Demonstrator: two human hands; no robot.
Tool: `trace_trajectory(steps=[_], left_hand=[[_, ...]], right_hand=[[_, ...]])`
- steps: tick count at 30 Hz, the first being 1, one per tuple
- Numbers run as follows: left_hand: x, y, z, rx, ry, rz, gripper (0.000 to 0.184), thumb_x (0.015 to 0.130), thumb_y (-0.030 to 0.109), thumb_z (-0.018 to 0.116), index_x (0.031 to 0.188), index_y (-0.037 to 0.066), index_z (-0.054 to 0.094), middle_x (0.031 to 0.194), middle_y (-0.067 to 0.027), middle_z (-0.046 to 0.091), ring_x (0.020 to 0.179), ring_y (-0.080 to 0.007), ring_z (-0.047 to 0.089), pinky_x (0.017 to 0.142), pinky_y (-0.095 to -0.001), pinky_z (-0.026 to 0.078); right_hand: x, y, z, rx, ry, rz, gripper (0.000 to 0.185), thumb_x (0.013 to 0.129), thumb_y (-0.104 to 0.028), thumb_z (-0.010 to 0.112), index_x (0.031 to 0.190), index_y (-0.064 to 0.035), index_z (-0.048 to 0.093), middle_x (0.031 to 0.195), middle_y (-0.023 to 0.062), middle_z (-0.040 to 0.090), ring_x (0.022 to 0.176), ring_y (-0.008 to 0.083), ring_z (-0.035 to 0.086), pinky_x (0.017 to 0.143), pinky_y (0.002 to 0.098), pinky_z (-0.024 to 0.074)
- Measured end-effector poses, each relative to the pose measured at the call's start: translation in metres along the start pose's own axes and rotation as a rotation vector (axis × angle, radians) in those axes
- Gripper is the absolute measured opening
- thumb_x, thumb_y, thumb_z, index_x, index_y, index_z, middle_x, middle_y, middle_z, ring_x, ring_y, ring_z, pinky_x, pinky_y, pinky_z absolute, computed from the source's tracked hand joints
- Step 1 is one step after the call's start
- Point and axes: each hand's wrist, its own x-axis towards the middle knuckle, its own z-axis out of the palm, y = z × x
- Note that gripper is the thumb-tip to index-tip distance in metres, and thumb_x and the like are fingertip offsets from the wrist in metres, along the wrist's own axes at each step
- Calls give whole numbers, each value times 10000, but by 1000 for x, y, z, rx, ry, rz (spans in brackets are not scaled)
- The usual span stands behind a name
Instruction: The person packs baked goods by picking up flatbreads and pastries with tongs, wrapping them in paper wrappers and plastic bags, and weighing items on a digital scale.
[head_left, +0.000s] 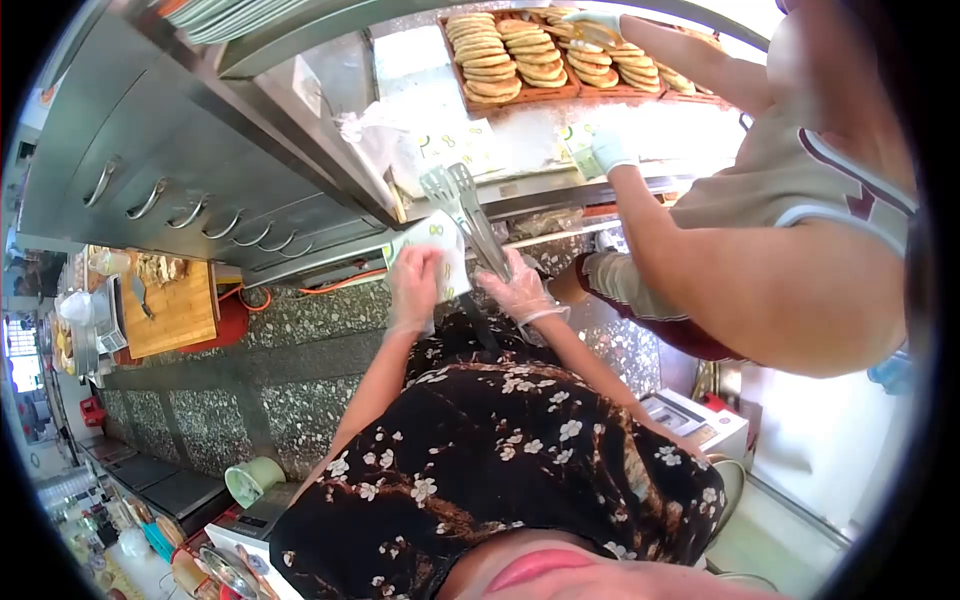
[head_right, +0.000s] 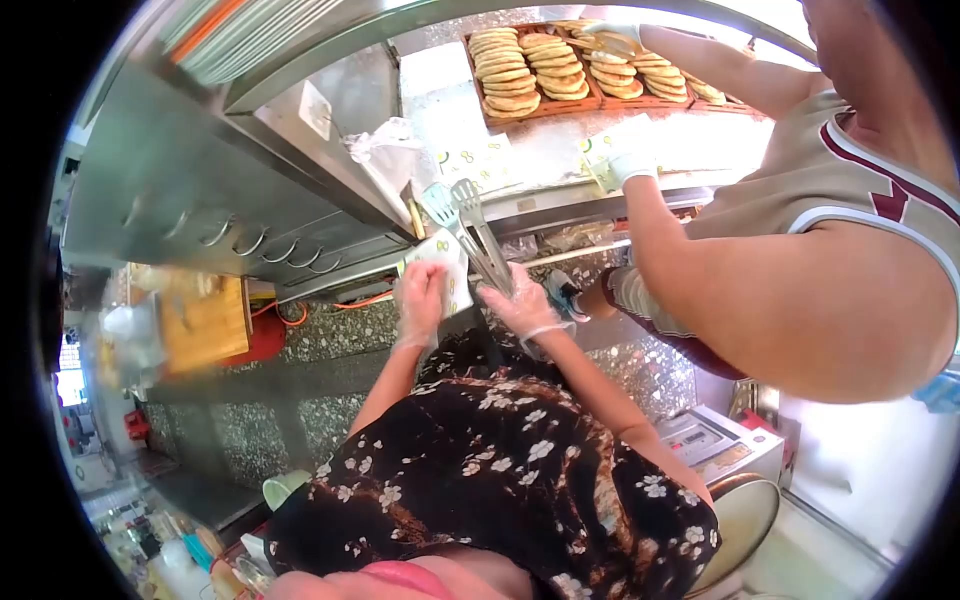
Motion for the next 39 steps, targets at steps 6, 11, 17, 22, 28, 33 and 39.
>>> trace_trajectory(steps=[6,11,17,22,28,33,39], left_hand=[[96,3,75,214,72,304,92,846,185,590,820,108,633,811,-84,592,788,-277,590,672,-415,453],[171,-40,135,339,62,337,139,826,255,604,824,123,648,799,-79,612,744,-265,615,651,-419,469],[224,-109,196,499,-326,111,256,832,297,569,1003,120,640,1015,-101,644,922,-257,630,793,-419,496],[146,-92,196,527,-249,181,570,864,330,532,1363,90,395,1350,-139,441,1247,-302,413,1021,-442,348],[-31,-65,156,-417,-638,-554,324,927,294,435,987,38,624,953,-155,631,836,-233,619,753,-355,480],[-118,-29,103,-1135,-285,-967,438,975,382,432,1164,16,582,1080,-70,621,1002,-148,560,901,-306,428],[-138,-8,10,-1078,27,-917,337,937,251,534,1151,-3,594,1113,-71,616,1022,-153,565,928,-295,427]], right_hand=[[-25,35,-64,-185,71,161,701,769,-516,647,1268,-68,444,996,222,642,941,386,622,833,433,480],[-60,55,-80,-222,122,192,688,759,-501,657,1234,-39,471,972,216,636,923,397,612,838,441,472],[-84,40,-68,-218,160,265,661,744,-478,687,1214,-58,490,979,202,622,945,368,603,842,441,453],[-80,32,-54,-206,180,314,653,748,-486,692,1201,-58,494,875,148,621,798,293,613,738,395,473],[-33,36,-35,-161,-15,291,562,777,-416,696,1164,-38,543,938,160,657,864,244,637,783,369,484],[-1,43,8,-182,-379,193,457,783,-396,705,1052,-34,634,870,153,663,793,177,622,742,346,489],[-24,31,87,-143,-680,-26,428,780,-351,675,1060,-33,610,887,196,659,830,305,657,741,381,500]])
